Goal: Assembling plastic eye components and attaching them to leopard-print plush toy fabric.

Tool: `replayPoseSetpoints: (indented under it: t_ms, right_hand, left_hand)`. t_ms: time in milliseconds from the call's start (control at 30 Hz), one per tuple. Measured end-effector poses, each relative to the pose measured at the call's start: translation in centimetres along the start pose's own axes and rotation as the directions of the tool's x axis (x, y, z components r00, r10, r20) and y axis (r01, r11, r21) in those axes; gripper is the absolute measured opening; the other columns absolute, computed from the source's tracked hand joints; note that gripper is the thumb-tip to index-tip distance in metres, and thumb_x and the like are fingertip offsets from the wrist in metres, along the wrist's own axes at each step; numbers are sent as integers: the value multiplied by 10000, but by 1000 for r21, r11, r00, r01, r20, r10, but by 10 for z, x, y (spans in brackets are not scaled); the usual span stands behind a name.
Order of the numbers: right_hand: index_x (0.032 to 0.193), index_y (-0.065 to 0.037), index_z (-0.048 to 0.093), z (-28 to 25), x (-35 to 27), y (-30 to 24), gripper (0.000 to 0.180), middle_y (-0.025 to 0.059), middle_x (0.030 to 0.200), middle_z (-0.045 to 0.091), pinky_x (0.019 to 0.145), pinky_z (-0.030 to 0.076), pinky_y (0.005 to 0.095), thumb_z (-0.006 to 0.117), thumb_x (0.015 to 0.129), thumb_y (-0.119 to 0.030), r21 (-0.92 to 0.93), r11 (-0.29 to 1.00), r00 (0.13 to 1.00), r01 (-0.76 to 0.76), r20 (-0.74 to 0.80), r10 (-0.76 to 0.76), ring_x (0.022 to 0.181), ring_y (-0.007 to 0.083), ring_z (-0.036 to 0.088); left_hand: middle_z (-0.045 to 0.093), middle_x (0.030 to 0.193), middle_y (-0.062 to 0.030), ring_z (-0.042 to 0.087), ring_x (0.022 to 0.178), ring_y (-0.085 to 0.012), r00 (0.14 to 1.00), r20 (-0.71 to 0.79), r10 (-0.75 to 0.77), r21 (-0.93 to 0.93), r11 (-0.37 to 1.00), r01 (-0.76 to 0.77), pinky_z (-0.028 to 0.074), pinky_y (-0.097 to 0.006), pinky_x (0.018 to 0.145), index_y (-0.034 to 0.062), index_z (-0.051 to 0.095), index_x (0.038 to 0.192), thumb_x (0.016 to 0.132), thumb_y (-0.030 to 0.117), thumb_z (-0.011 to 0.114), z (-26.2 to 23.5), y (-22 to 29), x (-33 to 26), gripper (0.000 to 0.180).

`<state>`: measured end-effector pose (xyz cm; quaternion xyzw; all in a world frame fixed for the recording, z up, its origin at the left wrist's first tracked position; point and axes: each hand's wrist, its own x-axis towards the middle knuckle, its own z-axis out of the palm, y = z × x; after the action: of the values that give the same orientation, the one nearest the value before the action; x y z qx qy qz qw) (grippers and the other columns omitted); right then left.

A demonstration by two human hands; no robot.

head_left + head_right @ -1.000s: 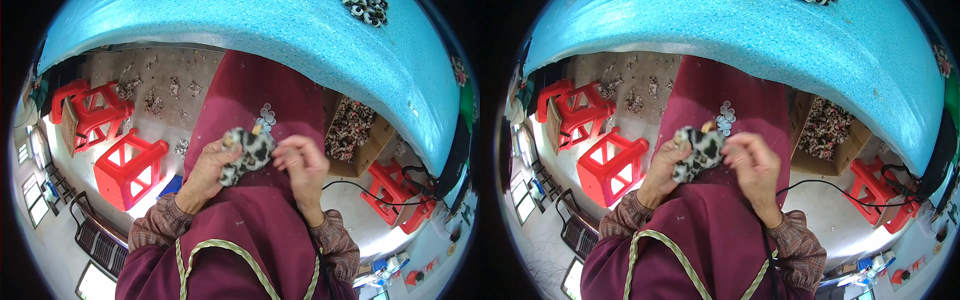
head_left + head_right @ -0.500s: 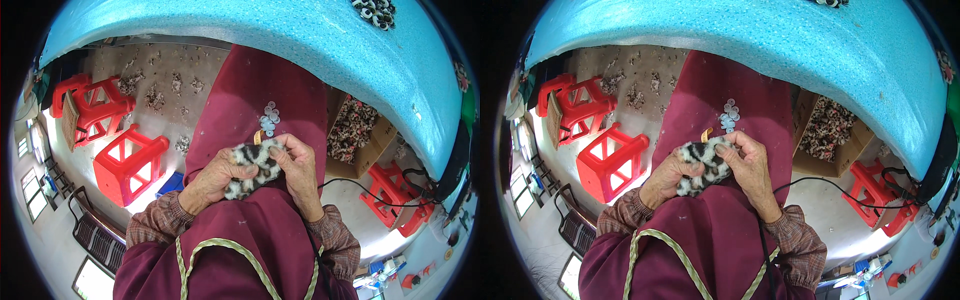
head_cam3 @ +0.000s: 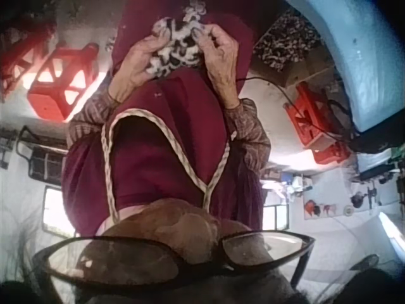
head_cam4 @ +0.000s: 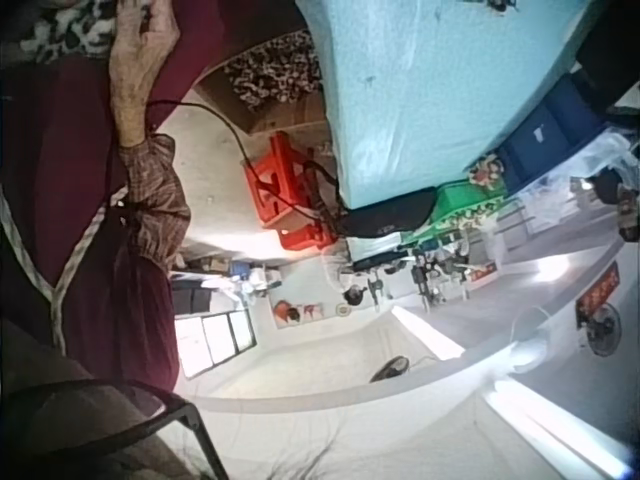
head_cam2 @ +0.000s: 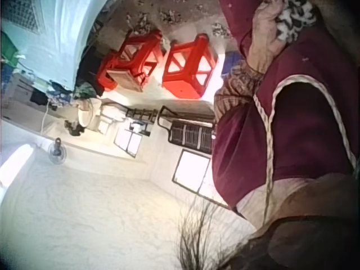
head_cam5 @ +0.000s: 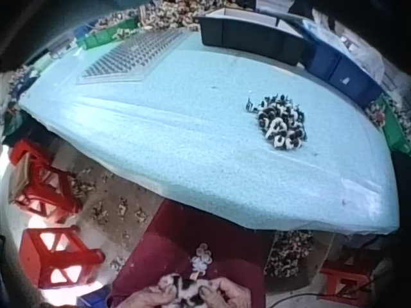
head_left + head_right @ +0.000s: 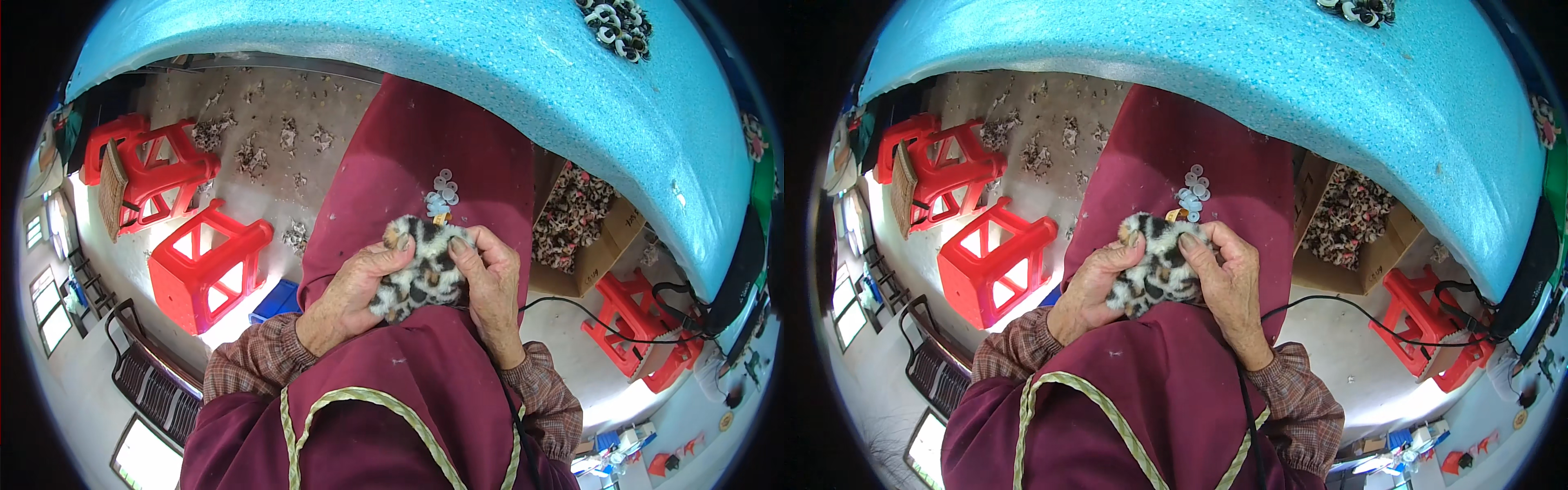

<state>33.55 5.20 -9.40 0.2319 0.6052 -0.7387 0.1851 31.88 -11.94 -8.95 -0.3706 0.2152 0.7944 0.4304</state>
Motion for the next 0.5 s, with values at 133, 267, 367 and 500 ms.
replayPoseSetpoints:
  t_ms: [133, 267, 367, 500]
  right_hand:
    - [821, -4, 603, 0, 0, 2, 179, -40, 686, 557, 562, 383, 194, 614, 881, -172, 24, 1000, 1000, 6, -17, -6, 639, 24, 471]
    - [799, -3, 595, 5, -2, -7, 166, -25, 656, 547, 546, 387, 205, 629, 858, -155, -140, 985, 992, 103, -57, -112, 619, 24, 466]
    - [740, -4, 565, 8, -11, -13, 170, 41, 608, 523, 537, 406, 254, 645, 829, -125, -317, 877, 912, 360, -77, -402, 588, 70, 483]
    - [768, 7, 586, 3, -3, -11, 186, 24, 618, 539, 533, 397, 241, 659, 839, -148, -247, 939, 964, 240, -51, -260, 600, 61, 484]
  left_hand:
    - [653, 1028, -110, 655, 908, -200, 1000, 2, 24, -13, 1000, -23, 533, -330, 835, -18, 581, 1074, 905, 231, 579, 3, -1, 2, 301]
    - [666, 940, -80, 654, 822, -152, 991, 70, 117, 120, 985, -125, 540, -293, 755, -17, 606, 1015, 864, 153, 636, 9, 2, 3, 229]
    - [641, 829, -31, 615, 722, -105, 983, 6, 184, 435, 885, -168, 514, -256, 647, -22, 617, 965, 826, 48, 648, 11, 1, -4, 158]
    - [622, 836, -21, 600, 732, -89, 975, 99, 200, 438, 871, -223, 507, -226, 678, -23, 624, 937, 818, 6, 648, 16, 8, -3, 125]
